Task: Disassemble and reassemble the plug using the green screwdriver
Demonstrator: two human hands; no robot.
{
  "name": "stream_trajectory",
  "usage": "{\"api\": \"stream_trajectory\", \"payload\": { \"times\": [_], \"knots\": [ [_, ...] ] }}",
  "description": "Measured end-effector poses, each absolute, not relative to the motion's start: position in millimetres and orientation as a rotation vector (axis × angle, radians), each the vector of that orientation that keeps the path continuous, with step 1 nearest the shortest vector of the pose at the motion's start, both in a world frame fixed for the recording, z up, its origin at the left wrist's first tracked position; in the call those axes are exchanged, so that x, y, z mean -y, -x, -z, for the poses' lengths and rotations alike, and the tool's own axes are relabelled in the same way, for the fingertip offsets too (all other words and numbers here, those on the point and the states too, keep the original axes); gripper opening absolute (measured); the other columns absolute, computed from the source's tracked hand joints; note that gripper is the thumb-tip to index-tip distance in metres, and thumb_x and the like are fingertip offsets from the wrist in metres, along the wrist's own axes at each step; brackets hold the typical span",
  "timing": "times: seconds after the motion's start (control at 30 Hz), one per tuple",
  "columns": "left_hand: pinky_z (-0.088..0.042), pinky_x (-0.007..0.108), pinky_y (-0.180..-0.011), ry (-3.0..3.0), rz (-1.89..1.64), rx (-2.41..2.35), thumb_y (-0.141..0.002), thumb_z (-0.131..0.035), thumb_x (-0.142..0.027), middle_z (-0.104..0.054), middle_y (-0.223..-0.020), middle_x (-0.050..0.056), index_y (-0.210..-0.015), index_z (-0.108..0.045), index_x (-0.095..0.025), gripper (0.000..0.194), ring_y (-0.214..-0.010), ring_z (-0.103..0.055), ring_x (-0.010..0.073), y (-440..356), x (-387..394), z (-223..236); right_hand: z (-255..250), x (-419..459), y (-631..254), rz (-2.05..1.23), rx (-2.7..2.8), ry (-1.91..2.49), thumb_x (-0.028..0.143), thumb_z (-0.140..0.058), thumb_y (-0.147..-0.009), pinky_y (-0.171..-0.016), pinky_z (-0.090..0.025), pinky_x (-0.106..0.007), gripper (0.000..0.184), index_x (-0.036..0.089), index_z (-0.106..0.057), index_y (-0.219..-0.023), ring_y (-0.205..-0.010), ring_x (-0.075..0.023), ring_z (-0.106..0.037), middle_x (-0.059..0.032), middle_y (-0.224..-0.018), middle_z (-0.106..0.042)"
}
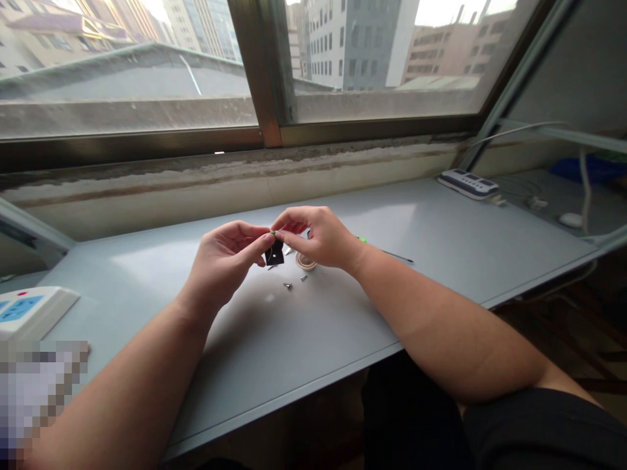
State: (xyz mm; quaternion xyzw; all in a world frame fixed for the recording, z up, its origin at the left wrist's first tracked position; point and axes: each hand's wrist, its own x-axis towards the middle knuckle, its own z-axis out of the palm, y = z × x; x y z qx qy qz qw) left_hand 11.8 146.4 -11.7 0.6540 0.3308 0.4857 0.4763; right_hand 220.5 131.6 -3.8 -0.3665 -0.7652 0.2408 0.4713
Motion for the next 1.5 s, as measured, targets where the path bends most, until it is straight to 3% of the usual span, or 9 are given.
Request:
{"api": "stream_trajectory", "payload": {
  "times": [0.23,0.6,0.7,0.87,1.1,1.23,1.5],
  "knots": [
    [-0.065,0.033,-0.073,-1.524,-1.166,-0.748,-0.077,-0.098,-0.043,-0.08,-0.097,0.013,-0.095,-0.078,-0.013,0.041,-0.084,-0.076,0.0226,-11.0,-147.7,14.1,3.1,-132.0,-221.9,-0.508,1.902,0.872,0.025,-0.069,-0.094,-0.077,-0.058,-0.029,0.016,0.015,-0.079,-0.101,-0.081,-0.0159,-0.072,-0.0052,-0.093,-0.081],
    [-0.067,0.032,-0.081,-1.539,-1.227,-0.652,-0.069,-0.103,-0.027,-0.081,-0.099,0.01,-0.09,-0.083,-0.016,0.031,-0.094,-0.076,0.0232,-10.2,-148.5,12.7,0.1,-131.5,-223.6,-0.401,1.942,0.807,0.021,-0.066,-0.095,-0.074,-0.059,-0.027,0.016,0.016,-0.08,-0.101,-0.081,-0.0142,-0.071,-0.005,-0.093,-0.079],
    [-0.067,0.032,-0.081,-1.553,-1.232,-0.64,-0.07,-0.102,-0.026,-0.081,-0.101,0.01,-0.09,-0.084,-0.017,0.028,-0.095,-0.076,0.0233,-9.8,-148.5,13.2,2.3,-132.1,-221.9,-0.499,1.902,0.822,0.021,-0.067,-0.094,-0.072,-0.059,-0.027,0.015,0.015,-0.08,-0.1,-0.077,-0.0141,-0.071,-0.0053,-0.091,-0.079],
    [-0.066,0.033,-0.081,-1.555,-1.245,-0.633,-0.07,-0.102,-0.027,-0.08,-0.103,0.01,-0.089,-0.085,-0.018,0.027,-0.096,-0.075,0.0236,-9.7,-149.0,13.1,9.3,-134.9,-220.7,-0.957,1.754,0.774,0.028,-0.07,-0.096,-0.068,-0.06,-0.029,0.018,0.014,-0.075,-0.107,-0.076,-0.0171,-0.075,-0.0044,-0.086,-0.078],
    [-0.063,0.035,-0.087,-1.485,-1.265,-0.665,-0.07,-0.101,-0.03,-0.079,-0.106,0.01,-0.087,-0.084,-0.018,0.026,-0.1,-0.075,0.0247,-8.8,-150.9,13.1,8.7,-135.5,-222.0,-1.197,1.651,0.73,0.016,-0.082,-0.081,-0.068,-0.063,-0.024,0.035,0.017,-0.074,-0.115,-0.078,-0.0147,-0.078,-0.0022,-0.099,-0.077],
    [-0.062,0.036,-0.09,-1.442,-1.252,-0.684,-0.07,-0.101,-0.03,-0.079,-0.108,0.011,-0.087,-0.084,-0.017,0.027,-0.101,-0.075,0.0253,-8.8,-151.2,13.0,9.7,-134.9,-219.5,-1.203,1.626,0.72,0.018,-0.081,-0.082,-0.074,-0.065,-0.027,0.034,0.018,-0.073,-0.115,-0.082,-0.0151,-0.078,-0.0018,-0.097,-0.076],
    [-0.061,0.033,-0.087,-1.295,-1.186,-0.65,-0.067,-0.102,-0.026,-0.081,-0.1,0.01,-0.086,-0.08,-0.015,0.031,-0.093,-0.077,0.0225,-10.8,-150.4,11.8,8.1,-134.2,-217.2,-1.012,1.748,0.745,0.019,-0.076,-0.083,-0.074,-0.062,-0.029,0.033,0.014,-0.075,-0.115,-0.08,-0.0159,-0.074,-0.0042,-0.091,-0.076]
  ]
}}
